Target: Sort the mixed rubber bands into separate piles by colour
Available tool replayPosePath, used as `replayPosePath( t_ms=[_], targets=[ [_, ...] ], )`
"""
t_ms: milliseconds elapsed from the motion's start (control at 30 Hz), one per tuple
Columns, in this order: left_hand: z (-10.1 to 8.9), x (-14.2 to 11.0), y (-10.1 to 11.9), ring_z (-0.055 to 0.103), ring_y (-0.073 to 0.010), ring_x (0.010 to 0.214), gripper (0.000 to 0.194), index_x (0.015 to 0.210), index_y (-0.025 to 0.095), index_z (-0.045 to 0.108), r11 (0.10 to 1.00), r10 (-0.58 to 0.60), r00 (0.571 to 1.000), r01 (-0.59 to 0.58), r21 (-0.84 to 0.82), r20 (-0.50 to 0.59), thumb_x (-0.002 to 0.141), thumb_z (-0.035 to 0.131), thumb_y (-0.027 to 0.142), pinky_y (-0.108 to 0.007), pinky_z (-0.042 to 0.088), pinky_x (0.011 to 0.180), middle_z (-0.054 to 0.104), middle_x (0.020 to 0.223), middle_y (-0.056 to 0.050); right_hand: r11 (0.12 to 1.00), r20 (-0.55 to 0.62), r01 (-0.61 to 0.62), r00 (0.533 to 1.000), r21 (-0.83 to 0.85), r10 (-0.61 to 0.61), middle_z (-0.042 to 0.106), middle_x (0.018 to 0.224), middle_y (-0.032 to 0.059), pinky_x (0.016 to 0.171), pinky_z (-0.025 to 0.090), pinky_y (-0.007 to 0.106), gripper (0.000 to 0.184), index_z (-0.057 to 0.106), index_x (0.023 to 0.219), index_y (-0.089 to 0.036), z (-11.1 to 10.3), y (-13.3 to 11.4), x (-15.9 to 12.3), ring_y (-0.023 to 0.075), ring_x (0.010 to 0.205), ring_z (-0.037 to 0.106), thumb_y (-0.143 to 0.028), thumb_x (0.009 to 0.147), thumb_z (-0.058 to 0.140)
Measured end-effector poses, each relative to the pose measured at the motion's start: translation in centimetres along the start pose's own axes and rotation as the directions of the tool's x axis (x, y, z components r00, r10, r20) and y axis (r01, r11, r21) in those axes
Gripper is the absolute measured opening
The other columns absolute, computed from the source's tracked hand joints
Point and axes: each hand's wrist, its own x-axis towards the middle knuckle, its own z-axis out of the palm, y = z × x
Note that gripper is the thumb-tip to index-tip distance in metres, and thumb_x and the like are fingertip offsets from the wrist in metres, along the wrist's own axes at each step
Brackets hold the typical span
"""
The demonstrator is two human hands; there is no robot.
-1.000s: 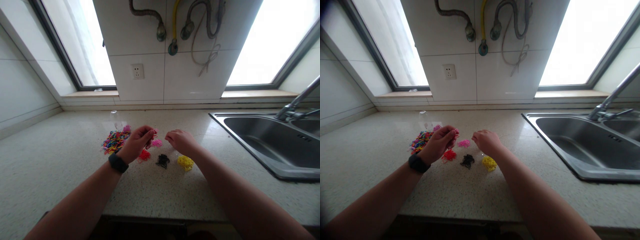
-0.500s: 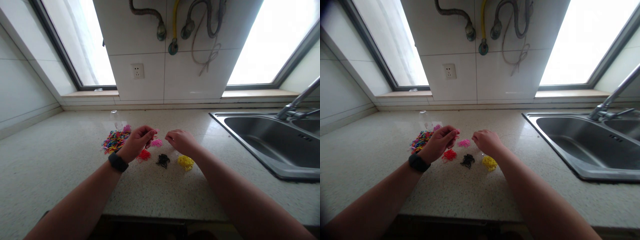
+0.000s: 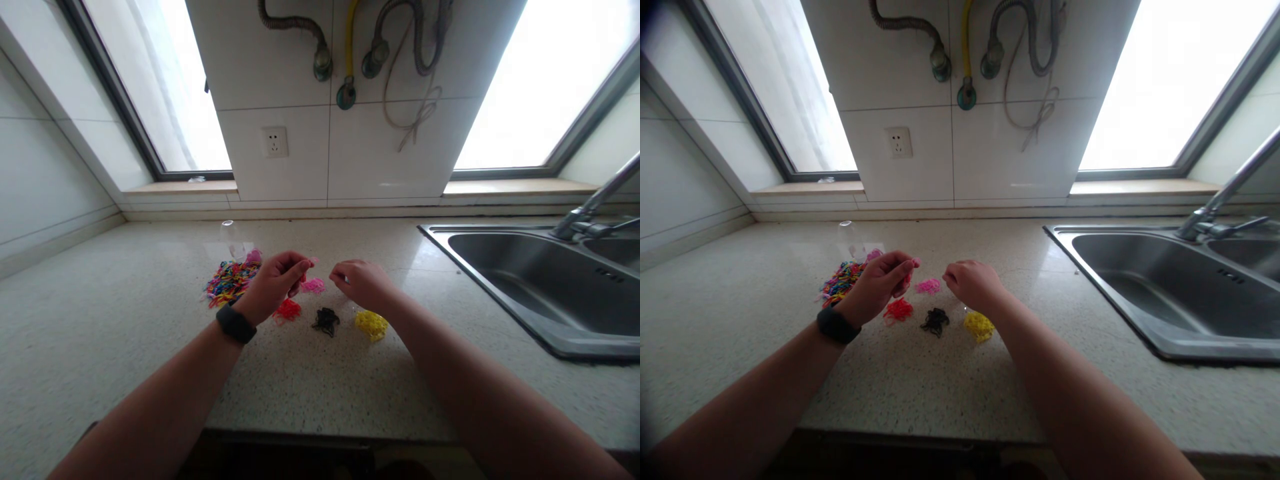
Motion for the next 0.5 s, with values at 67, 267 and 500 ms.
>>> replayPosePath(
  t_ms=[67, 267, 500],
  targets=[
    [0.0, 0.0, -0.1, 0.040, -0.0049, 0.048, 0.029, 0.089, 0.016, 0.065, 1.000, 0.003, 1.000, -0.003, 0.003, 0.001, 0.084, 0.069, 0.044, -0.017, 0.031, 0.043, 0.048, 0.062, 0.005, 1.000, -0.004, 0.000, 1.000, 0.000, 0.000, 0.072, 0.088, 0.0029, 0.063, 0.033, 0.028, 0.027, 0.068, 0.087, -0.022, 0.0, 0.0, 0.0, 0.0166, 0.080, 0.063, -0.035, 0.097, 0.046],
    [-0.2, 0.1, -0.1, 0.039, -0.0062, 0.048, 0.031, 0.090, 0.016, 0.064, 0.997, 0.021, 1.000, -0.021, 0.078, 0.001, 0.085, 0.067, 0.047, -0.018, 0.031, 0.043, 0.048, 0.061, 0.005, 1.000, -0.002, 0.006, 1.000, 0.003, -0.006, 0.072, 0.088, 0.0034, 0.065, 0.033, 0.027, 0.028, 0.068, 0.088, -0.022, 0.0, 0.1, 0.0, 0.0168, 0.081, 0.063, -0.036, 0.097, 0.046],
    [-1.6, 0.6, -0.3, 0.055, -0.0138, 0.067, 0.026, 0.091, 0.015, 0.071, 0.723, 0.168, 0.979, -0.202, 0.660, 0.115, 0.090, 0.060, 0.039, -0.024, 0.040, 0.061, 0.066, 0.075, -0.004, 1.000, 0.004, 0.000, 1.000, 0.004, 0.000, 0.073, 0.090, 0.0033, 0.065, 0.034, 0.027, 0.027, 0.069, 0.090, -0.022, 0.0, 0.1, 0.0, 0.0171, 0.082, 0.064, -0.036, 0.096, 0.047]
  ],
)
